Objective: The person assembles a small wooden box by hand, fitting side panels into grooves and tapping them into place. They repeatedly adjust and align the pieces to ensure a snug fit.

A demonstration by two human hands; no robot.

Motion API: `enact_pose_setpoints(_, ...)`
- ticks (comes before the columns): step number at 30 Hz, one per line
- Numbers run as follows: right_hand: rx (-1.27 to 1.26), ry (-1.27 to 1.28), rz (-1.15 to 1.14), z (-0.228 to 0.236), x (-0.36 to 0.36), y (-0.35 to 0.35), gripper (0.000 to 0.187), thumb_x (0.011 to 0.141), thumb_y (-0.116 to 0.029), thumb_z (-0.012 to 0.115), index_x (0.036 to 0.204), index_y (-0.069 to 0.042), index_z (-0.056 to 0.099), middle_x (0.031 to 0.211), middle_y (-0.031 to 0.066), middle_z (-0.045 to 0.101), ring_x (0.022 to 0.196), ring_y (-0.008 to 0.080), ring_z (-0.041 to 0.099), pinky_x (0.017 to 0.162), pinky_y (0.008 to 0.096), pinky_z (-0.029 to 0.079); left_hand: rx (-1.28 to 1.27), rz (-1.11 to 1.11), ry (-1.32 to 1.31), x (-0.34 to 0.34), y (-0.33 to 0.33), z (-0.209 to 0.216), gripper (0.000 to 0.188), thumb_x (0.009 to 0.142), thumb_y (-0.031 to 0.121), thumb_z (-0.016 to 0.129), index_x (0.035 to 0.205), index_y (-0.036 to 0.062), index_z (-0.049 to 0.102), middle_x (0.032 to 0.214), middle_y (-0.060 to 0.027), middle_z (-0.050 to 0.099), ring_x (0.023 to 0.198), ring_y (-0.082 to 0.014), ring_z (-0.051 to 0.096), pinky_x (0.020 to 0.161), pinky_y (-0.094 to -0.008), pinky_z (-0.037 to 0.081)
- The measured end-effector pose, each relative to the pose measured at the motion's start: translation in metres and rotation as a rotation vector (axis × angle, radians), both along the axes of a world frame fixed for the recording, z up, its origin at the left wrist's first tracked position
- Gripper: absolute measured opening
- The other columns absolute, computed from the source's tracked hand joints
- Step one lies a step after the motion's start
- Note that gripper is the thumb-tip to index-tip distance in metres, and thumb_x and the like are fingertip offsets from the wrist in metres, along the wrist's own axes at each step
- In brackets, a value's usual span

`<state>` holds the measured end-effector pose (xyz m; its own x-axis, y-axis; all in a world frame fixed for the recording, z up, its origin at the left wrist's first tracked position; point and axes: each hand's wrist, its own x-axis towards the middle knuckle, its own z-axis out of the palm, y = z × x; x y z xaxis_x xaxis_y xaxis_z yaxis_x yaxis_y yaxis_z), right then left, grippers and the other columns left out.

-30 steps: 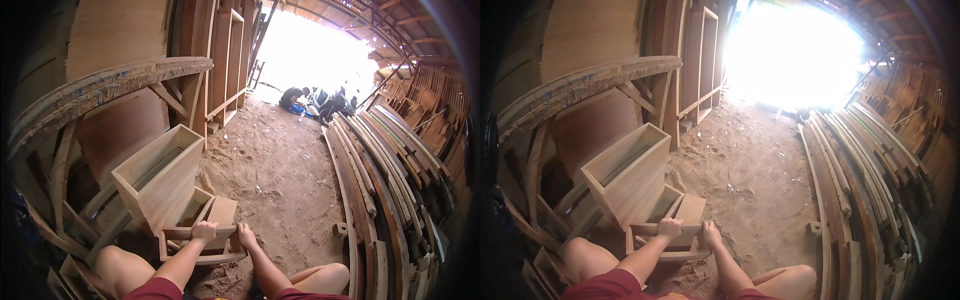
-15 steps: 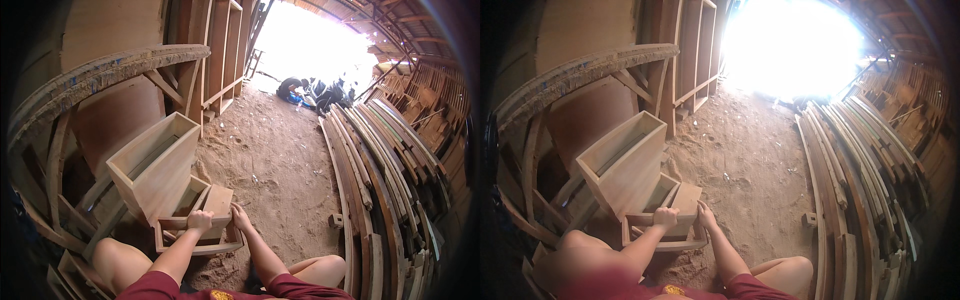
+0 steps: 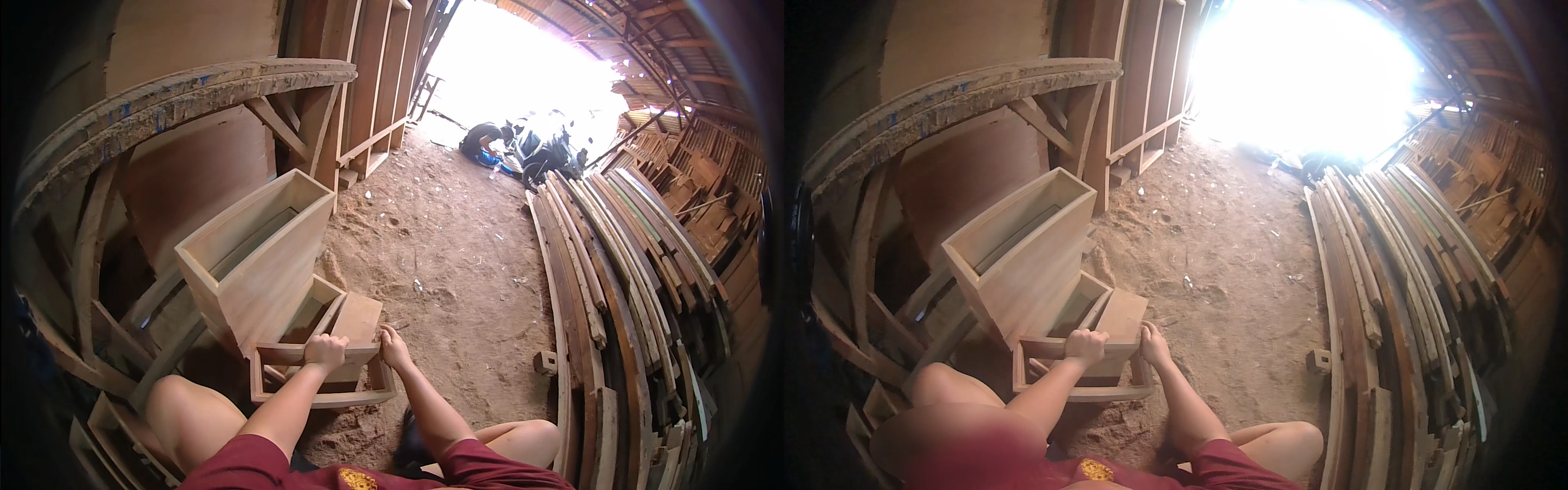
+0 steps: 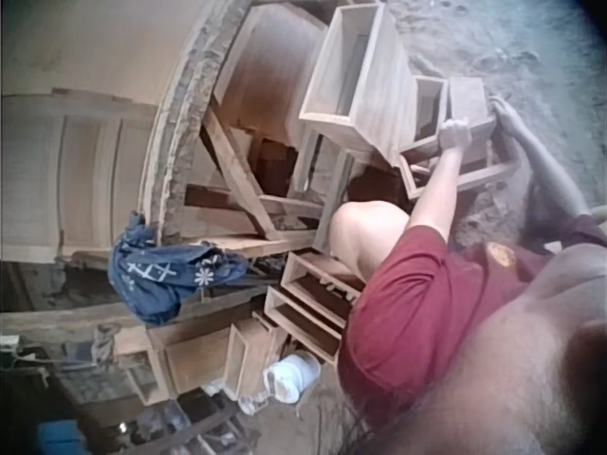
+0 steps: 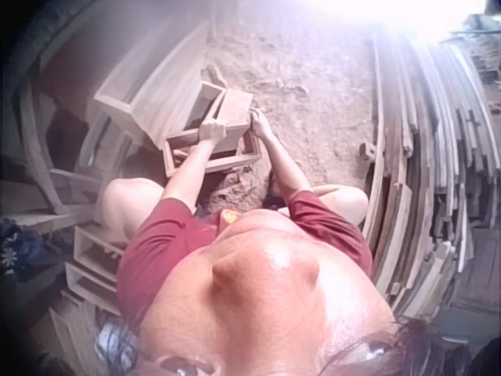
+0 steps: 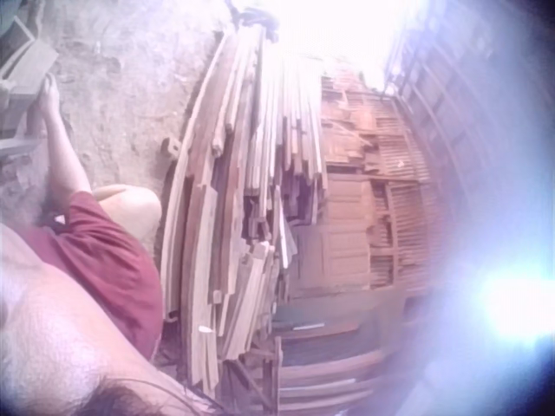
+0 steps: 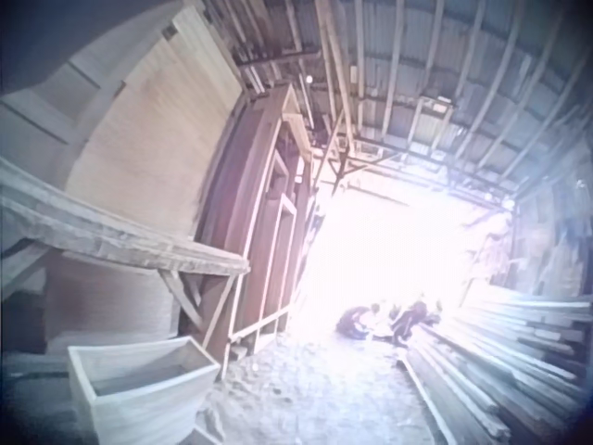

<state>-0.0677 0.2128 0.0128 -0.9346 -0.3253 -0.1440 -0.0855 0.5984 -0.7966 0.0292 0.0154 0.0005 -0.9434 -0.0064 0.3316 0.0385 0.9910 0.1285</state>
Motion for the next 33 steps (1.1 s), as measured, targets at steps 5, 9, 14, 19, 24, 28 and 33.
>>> enact_pose_setpoints(5, 0.043, 0.009, -0.068, 0.001, 0.038, 0.023, 0.051, 0.105, -0.039, 0.039, 0.147, -0.010, 0.047, 0.143, 0.0238, 0.055, 0.135, 0.0392, 0.049, 0.112, 0.0434, 0.039, -0.009, -0.013, 0.038, -0.001, 0.003, 0.000, 0.010, 0.081, 0.019, 0.061, 0.080, 0.0200, 0.070, 0.074, -0.0046, 0.072, 0.070, -0.0235, 0.072, 0.062, -0.0402, 0.056)
enact_pose_setpoints(9, 0.003, 0.057, -0.020, 0.005, 0.016, 0.002, 0.053, 0.106, -0.037, 0.040, 0.147, -0.005, 0.045, 0.145, 0.0244, 0.052, 0.137, 0.0400, 0.048, 0.112, 0.0424, 0.038, 0.021, -0.022, 0.019, -0.003, 0.001, 0.001, 0.008, 0.080, 0.019, 0.062, 0.080, 0.0198, 0.070, 0.075, -0.0048, 0.072, 0.072, -0.0236, 0.072, 0.063, -0.0399, 0.056)
enact_pose_setpoints(14, -0.003, 0.006, -0.033, 0.008, 0.013, -0.006, 0.056, 0.106, -0.037, 0.039, 0.153, -0.005, 0.037, 0.146, 0.0271, 0.050, 0.135, 0.0419, 0.048, 0.110, 0.0425, 0.040, 0.047, -0.018, 0.037, -0.002, 0.000, 0.002, 0.008, 0.080, 0.017, 0.061, 0.078, 0.0190, 0.069, 0.074, -0.0042, 0.072, 0.072, -0.0240, 0.071, 0.064, -0.0403, 0.056)
enact_pose_setpoints(19, 0.068, 0.004, 0.010, 0.002, 0.051, 0.016, 0.062, 0.107, -0.043, 0.036, 0.158, -0.010, 0.028, 0.144, 0.0300, 0.050, 0.135, 0.0436, 0.047, 0.111, 0.0449, 0.038, 0.034, -0.018, 0.062, -0.003, 0.002, -0.003, 0.008, 0.080, 0.018, 0.061, 0.079, 0.0194, 0.068, 0.073, -0.0030, 0.071, 0.072, -0.0234, 0.071, 0.063, -0.0399, 0.055)
enact_pose_setpoints(24, 0.004, -0.004, 0.025, 0.012, 0.017, 0.003, 0.061, 0.108, -0.039, 0.038, 0.154, -0.001, 0.031, 0.154, 0.0261, 0.040, 0.145, 0.0376, 0.038, 0.117, 0.0394, 0.031, 0.039, -0.038, 0.056, -0.005, 0.005, -0.002, 0.008, 0.081, 0.018, 0.061, 0.080, 0.0197, 0.069, 0.073, -0.0040, 0.071, 0.072, -0.0233, 0.071, 0.063, -0.0393, 0.055)
enact_pose_setpoints(28, 0.035, -0.060, -0.007, 0.015, 0.032, 0.001, 0.061, 0.107, -0.041, 0.038, 0.154, -0.002, 0.032, 0.153, 0.0263, 0.042, 0.142, 0.0387, 0.041, 0.116, 0.0402, 0.033, 0.046, -0.003, 0.019, -0.001, 0.001, -0.004, 0.008, 0.079, 0.017, 0.062, 0.081, 0.0188, 0.069, 0.075, -0.0040, 0.071, 0.072, -0.0235, 0.072, 0.064, -0.0397, 0.056)
enact_pose_setpoints(33, 0.031, -0.029, -0.035, 0.010, 0.045, 0.012, 0.061, 0.107, -0.042, 0.038, 0.153, -0.002, 0.034, 0.150, 0.0272, 0.046, 0.140, 0.0402, 0.043, 0.114, 0.0416, 0.036, 0.000, -0.006, 0.041, -0.006, 0.001, -0.005, 0.007, 0.081, 0.017, 0.061, 0.080, 0.0196, 0.068, 0.074, -0.0043, 0.071, 0.072, -0.0231, 0.071, 0.062, -0.0391, 0.055)
